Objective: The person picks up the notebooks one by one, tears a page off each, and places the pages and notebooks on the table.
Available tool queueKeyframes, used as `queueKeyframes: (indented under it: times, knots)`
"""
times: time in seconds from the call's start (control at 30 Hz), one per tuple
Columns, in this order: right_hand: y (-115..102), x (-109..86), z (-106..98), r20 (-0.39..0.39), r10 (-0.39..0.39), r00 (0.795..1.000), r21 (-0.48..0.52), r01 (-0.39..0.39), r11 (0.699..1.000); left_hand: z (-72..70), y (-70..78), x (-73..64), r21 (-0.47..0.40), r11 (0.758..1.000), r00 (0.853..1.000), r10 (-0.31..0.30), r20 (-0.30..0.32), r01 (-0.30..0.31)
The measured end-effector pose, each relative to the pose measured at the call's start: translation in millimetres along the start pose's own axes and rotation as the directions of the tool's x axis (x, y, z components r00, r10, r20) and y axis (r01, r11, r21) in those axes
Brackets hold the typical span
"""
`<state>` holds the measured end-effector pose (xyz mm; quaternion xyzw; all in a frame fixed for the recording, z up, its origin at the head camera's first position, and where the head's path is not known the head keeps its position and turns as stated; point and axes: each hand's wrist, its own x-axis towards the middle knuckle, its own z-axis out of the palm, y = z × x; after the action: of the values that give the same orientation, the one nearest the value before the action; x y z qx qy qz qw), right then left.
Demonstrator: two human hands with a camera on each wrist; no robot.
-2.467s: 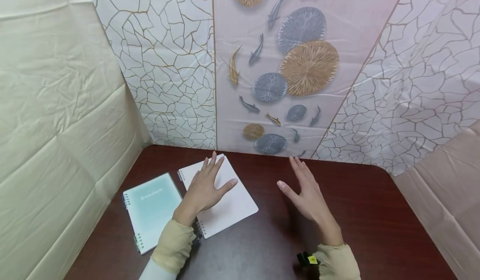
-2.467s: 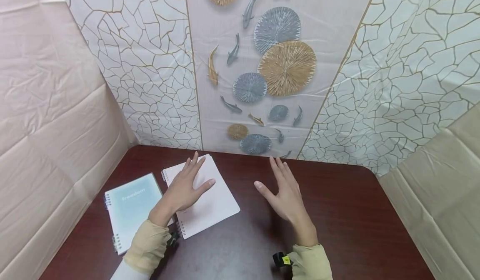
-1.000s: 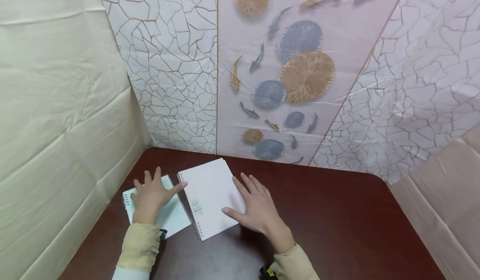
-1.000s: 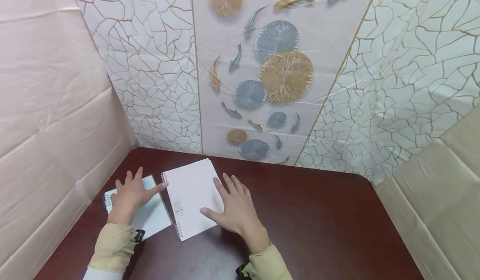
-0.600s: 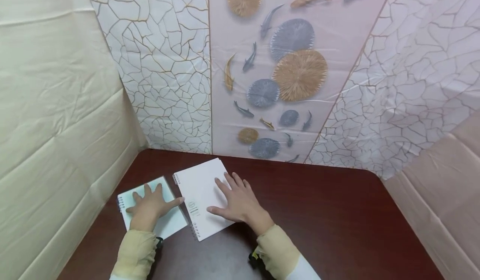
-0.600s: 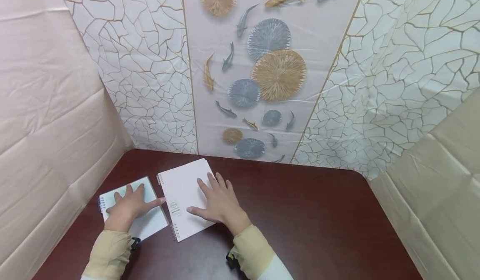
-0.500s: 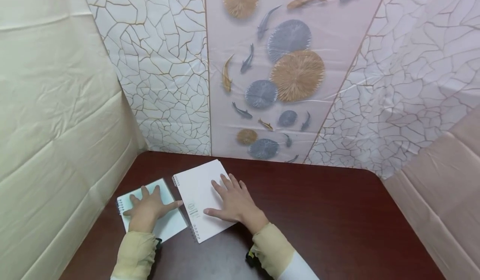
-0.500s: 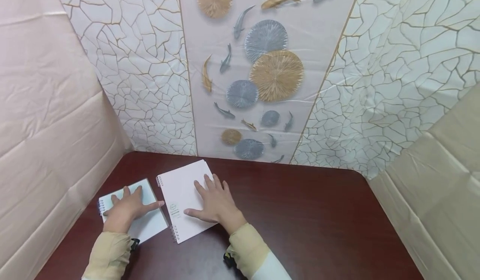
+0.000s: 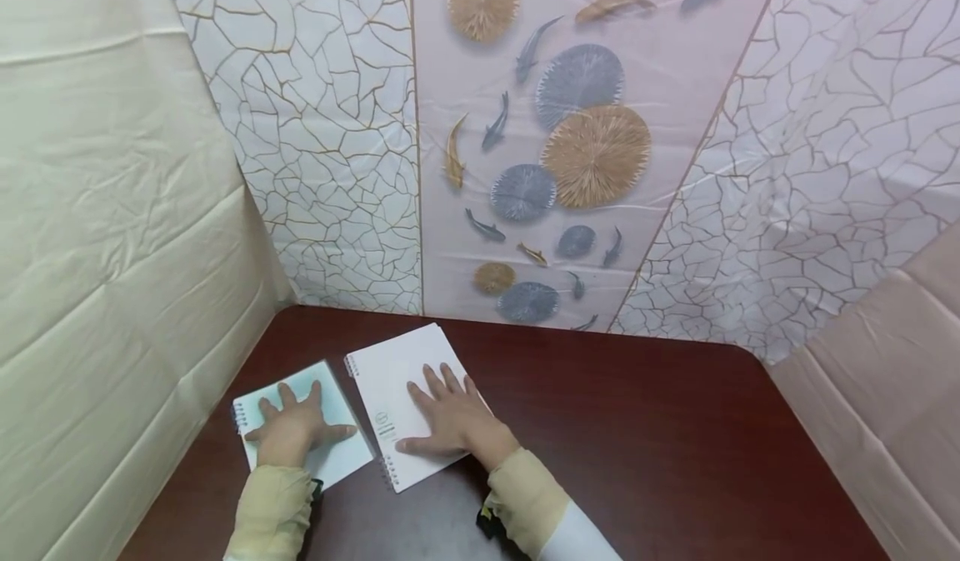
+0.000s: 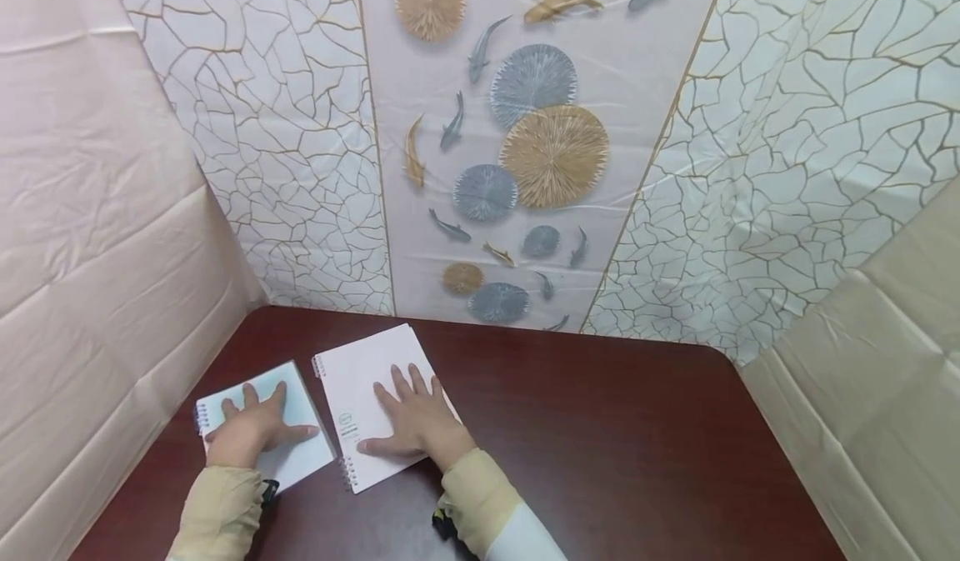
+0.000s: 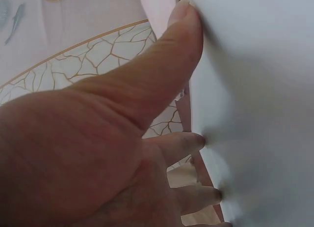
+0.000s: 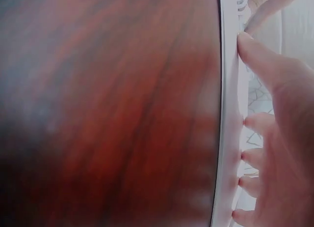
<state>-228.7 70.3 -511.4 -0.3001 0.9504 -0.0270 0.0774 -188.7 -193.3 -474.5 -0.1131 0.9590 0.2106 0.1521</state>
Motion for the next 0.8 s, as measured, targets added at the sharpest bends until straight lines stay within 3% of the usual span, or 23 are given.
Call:
queueKeyframes:
  times: [0.47, 0.8]
  knots:
    - [-2, -6.4, -4, 0.028, 0.038, 0.999, 0.090, -0.040, 0.995, 6.4, 4.0, 6.8, 0.006, 1.000, 1.000, -0.003, -0.018, 0.004]
    - [8, -27.7, -8, 0.050, 0.122, 0.991, 0.141, -0.128, 0.982, 14.4, 23.9, 11.3, 0.014, 0.999, 0.998, 0.052, -0.032, -0.052]
